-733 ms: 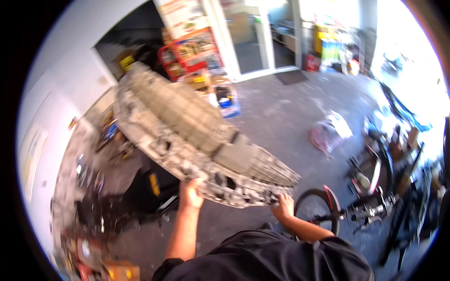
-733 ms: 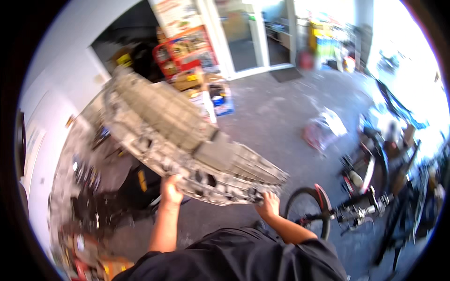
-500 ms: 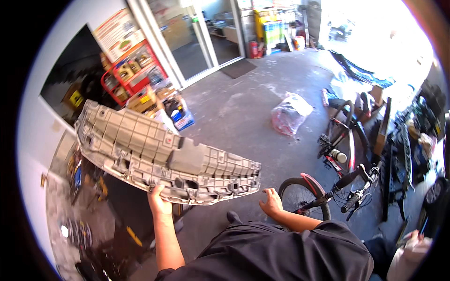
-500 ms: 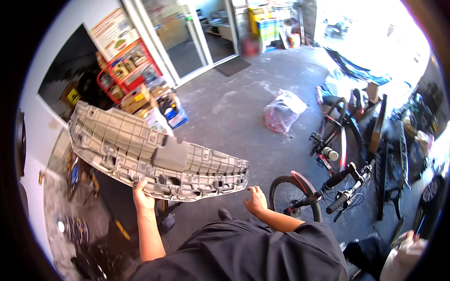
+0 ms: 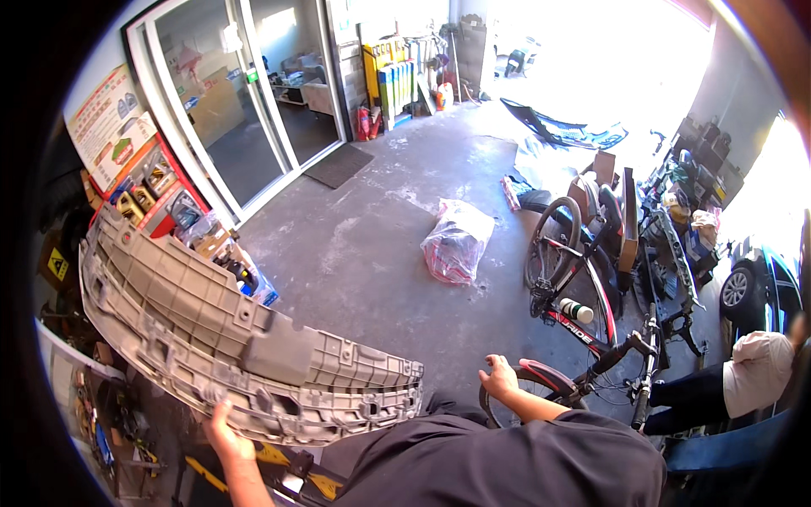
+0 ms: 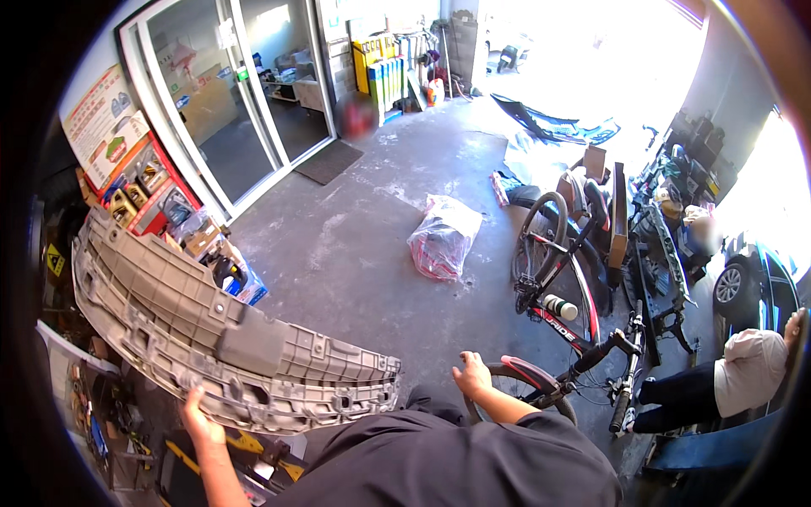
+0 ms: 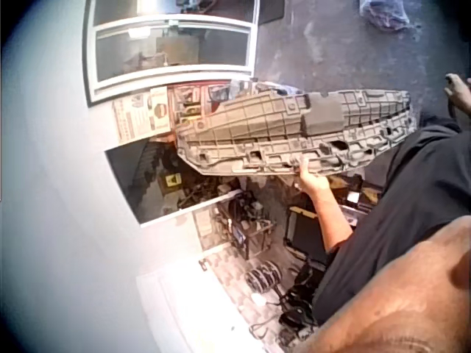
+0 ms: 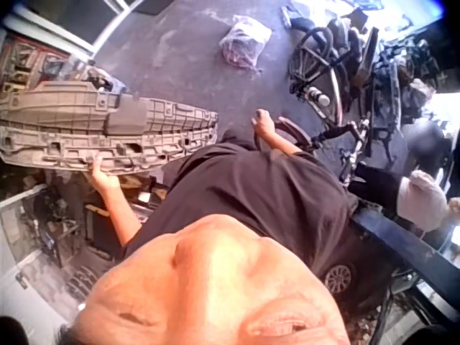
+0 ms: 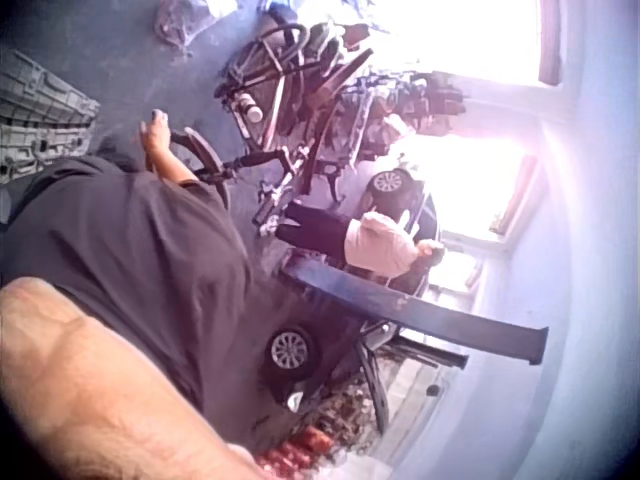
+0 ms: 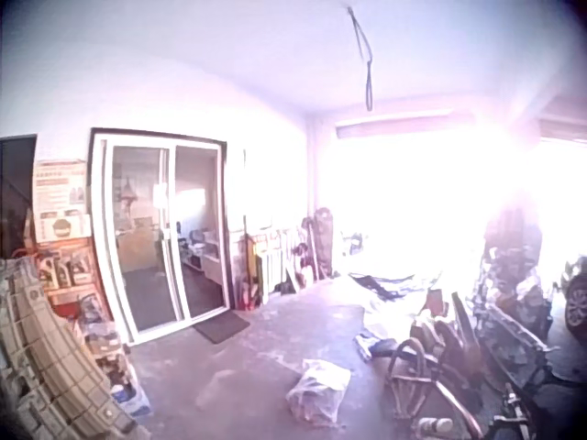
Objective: The person manipulates large plastic automotive bumper and grille components by hand and uses a flathead screwdriver to pry or detach clips and panels.
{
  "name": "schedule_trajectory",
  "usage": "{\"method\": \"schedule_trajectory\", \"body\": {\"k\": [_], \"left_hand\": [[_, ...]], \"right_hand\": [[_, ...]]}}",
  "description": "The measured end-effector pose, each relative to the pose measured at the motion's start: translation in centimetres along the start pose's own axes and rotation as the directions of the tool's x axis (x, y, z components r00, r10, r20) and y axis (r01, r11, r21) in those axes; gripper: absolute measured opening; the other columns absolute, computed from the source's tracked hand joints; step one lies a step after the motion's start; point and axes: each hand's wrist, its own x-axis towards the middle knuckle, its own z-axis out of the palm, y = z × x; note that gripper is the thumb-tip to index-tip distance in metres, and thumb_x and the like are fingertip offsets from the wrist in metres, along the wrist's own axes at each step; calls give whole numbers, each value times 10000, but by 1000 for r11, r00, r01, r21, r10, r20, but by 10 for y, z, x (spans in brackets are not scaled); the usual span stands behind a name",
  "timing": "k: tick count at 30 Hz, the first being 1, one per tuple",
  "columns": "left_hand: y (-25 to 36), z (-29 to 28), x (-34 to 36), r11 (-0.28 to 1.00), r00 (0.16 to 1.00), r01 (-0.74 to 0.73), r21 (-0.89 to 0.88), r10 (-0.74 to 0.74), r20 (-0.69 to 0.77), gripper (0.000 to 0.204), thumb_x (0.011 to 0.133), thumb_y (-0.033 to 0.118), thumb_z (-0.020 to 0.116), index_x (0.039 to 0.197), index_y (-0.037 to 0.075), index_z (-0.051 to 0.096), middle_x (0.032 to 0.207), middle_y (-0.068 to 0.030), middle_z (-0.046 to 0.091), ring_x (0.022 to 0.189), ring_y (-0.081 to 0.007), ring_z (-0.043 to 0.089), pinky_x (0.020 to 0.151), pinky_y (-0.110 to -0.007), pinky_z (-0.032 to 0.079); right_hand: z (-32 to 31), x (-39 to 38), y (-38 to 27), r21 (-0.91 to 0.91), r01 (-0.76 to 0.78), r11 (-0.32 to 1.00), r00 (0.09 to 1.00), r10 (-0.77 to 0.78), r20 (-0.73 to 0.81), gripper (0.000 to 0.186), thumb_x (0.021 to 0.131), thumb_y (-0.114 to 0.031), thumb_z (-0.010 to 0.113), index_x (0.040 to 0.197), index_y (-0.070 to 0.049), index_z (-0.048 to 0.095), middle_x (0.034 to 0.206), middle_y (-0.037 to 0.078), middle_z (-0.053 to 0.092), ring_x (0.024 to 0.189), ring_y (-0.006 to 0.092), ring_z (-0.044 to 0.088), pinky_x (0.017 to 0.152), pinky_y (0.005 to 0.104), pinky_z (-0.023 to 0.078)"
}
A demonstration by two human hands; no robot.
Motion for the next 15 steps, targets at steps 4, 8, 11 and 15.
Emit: {"method": "schedule_trajectory", "body": {"k": [4, 8, 11, 15], "left_hand": [[16, 77, 120, 980, 993, -118, 159, 116, 25, 670, 821, -3, 634, 1457, 21, 425, 1363, -92, 548, 1216, -263, 549, 1076, -398, 433], [-3, 161, 204, 973, 985, -168, 157, 161, 55, 521, 912, 186, 714, 1364, -3, 539, 1330, -100, 594, 1191, -238, 582, 1029, -396, 473], [-33, 236, 278, 927, 970, -242, 288, 232, 68, 566, 933, 273, 724, 1379, -17, 530, 1393, -113, 569, 1240, -237, 550, 1065, -389, 435], [-60, 338, 383, 658, 859, -480, 579, 487, 159, 588, 979, 299, 680, 1387, -84, 497, 1393, -166, 578, 1228, -247, 558, 1070, -367, 408]], "right_hand": [[2, 89, -45, -31, -82, 996, 997, 82, 8, 469, 842, -258, 747, 1236, -64, 584, 1215, 143, 617, 1116, 312, 627, 957, 395, 514], [3, 189, -48, 23, -135, 991, 991, 134, 19, 488, 839, -265, 753, 1255, -73, 584, 1204, 146, 630, 1118, 313, 627, 953, 401, 511], [-14, 274, -28, 33, -141, 989, 988, 143, -54, 479, 834, -258, 762, 1240, -71, 587, 1165, 138, 646, 1096, 309, 630, 944, 395, 513], [-68, 366, -16, 52, -233, 971, 967, 237, -94, 468, 834, -257, 763, 1222, -64, 586, 1143, 136, 643, 1094, 312, 634, 941, 402, 512]]}}
